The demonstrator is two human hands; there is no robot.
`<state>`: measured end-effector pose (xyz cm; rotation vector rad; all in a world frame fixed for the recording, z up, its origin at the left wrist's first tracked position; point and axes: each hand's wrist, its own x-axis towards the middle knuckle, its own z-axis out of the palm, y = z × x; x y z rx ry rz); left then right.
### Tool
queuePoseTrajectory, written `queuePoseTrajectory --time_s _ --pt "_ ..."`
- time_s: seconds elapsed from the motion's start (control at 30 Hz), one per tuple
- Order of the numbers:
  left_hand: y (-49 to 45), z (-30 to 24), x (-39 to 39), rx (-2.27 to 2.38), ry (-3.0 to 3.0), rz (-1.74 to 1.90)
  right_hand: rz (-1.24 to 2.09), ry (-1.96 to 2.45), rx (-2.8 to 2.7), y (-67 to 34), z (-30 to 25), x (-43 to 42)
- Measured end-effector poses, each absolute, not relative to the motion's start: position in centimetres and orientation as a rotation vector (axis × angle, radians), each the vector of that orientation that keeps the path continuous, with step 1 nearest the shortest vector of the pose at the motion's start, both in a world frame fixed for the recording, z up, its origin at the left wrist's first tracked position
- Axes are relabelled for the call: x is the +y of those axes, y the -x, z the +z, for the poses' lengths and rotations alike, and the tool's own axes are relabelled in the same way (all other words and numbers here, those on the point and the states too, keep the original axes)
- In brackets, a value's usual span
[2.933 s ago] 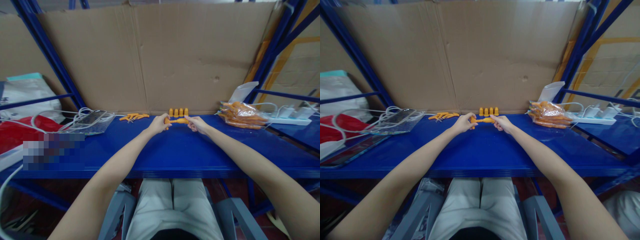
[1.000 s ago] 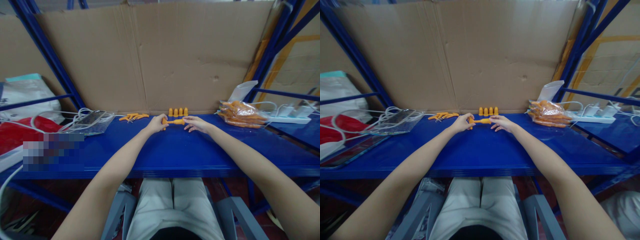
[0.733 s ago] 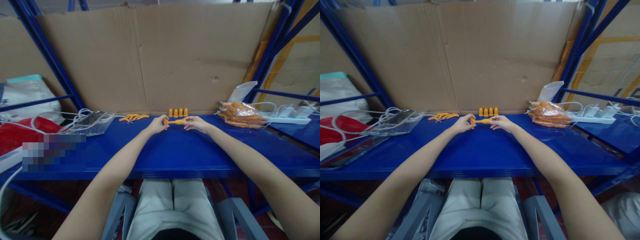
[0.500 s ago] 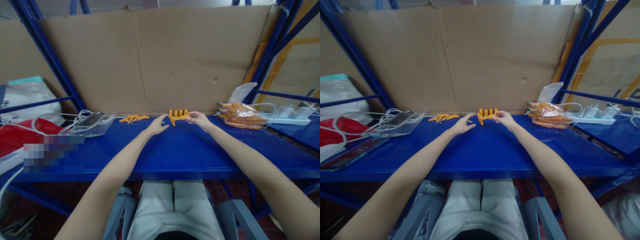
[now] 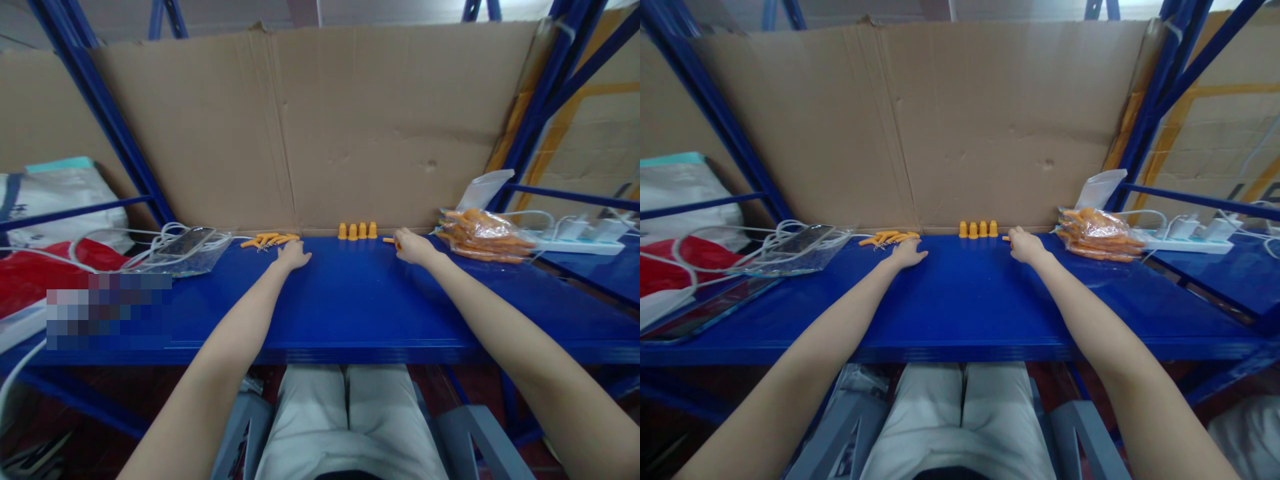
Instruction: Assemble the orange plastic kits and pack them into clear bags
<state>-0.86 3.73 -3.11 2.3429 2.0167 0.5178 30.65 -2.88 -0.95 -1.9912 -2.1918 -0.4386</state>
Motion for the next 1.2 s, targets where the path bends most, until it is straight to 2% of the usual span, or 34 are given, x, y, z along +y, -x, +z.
queuePoseTrajectory --time_s 0.33,0.8,1.2 --pt "4.7 -3.3 4.1 2.397 -1.804 0.579 -0.335 2.158 -2.224 -30.8 -0.5 -2.8" --pt "5.8 -3.1 4.4 2.465 -1.602 0.817 -0.447 2.025 -2.216 -30.3 -1.0 -2.6" --pt "5.5 -1.8 3.2 2.373 -1.622 1.241 -0.403 1.969 -2.178 -30.3 -1.2 -2.5"
